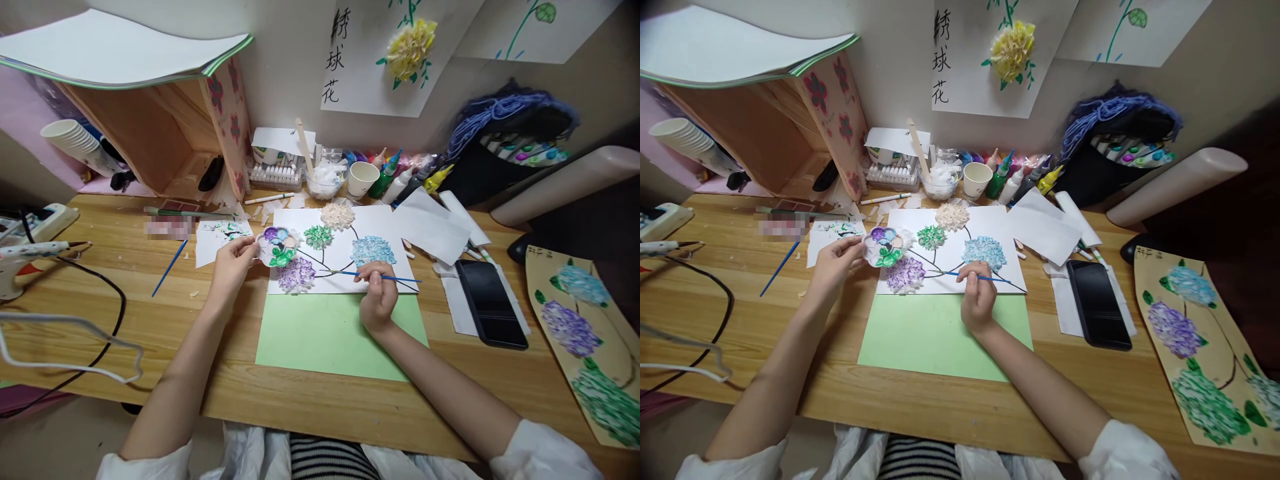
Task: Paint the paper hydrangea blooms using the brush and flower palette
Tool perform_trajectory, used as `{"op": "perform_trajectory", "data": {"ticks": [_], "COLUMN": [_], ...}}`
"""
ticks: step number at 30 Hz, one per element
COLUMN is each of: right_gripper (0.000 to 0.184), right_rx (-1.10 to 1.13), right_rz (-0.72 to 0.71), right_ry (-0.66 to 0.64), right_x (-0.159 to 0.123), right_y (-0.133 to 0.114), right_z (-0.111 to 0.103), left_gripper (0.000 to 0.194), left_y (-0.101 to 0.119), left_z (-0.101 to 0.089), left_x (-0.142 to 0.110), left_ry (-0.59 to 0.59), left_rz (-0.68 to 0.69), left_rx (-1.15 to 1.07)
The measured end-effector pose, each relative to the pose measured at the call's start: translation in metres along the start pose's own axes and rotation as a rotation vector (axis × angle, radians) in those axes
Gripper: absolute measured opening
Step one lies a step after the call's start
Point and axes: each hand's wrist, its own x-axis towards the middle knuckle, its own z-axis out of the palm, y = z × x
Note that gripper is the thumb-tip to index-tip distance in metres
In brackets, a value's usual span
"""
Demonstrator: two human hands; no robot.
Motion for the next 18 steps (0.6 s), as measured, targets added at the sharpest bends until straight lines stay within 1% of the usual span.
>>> {"op": "perform_trajectory", "data": {"ticks": [3,10,13,16,18], "right_gripper": [0.027,0.026,0.026,0.026,0.026], "right_rx": [-0.005,-0.067,-0.089,-0.083,-0.073], "right_rz": [0.053,0.088,0.104,0.103,0.089], "right_ry": [-0.057,-0.190,-0.194,-0.143,-0.139], "right_x": [-0.0006,-0.0003,0.0003,-0.0002,-0.0007], "right_y": [0.0011,-0.0002,0.0002,0.0004,0.0001], "right_z": [-0.0001,0.0002,0.0003,0.0000,-0.0001], "left_gripper": [0.041,0.036,0.036,0.035,0.035], "left_y": [0.0005,0.0017,0.0019,0.0015,0.0014], "left_z": [-0.0027,0.0010,0.0010,0.0006,0.0005], "left_x": [0.0030,-0.0006,-0.0009,-0.0005,-0.0003], "left_ry": [0.039,0.024,0.027,0.035,0.036], "left_rz": [-0.001,-0.017,-0.012,-0.006,-0.007], "left_rx": [-0.005,0.006,0.009,0.016,0.025]}}
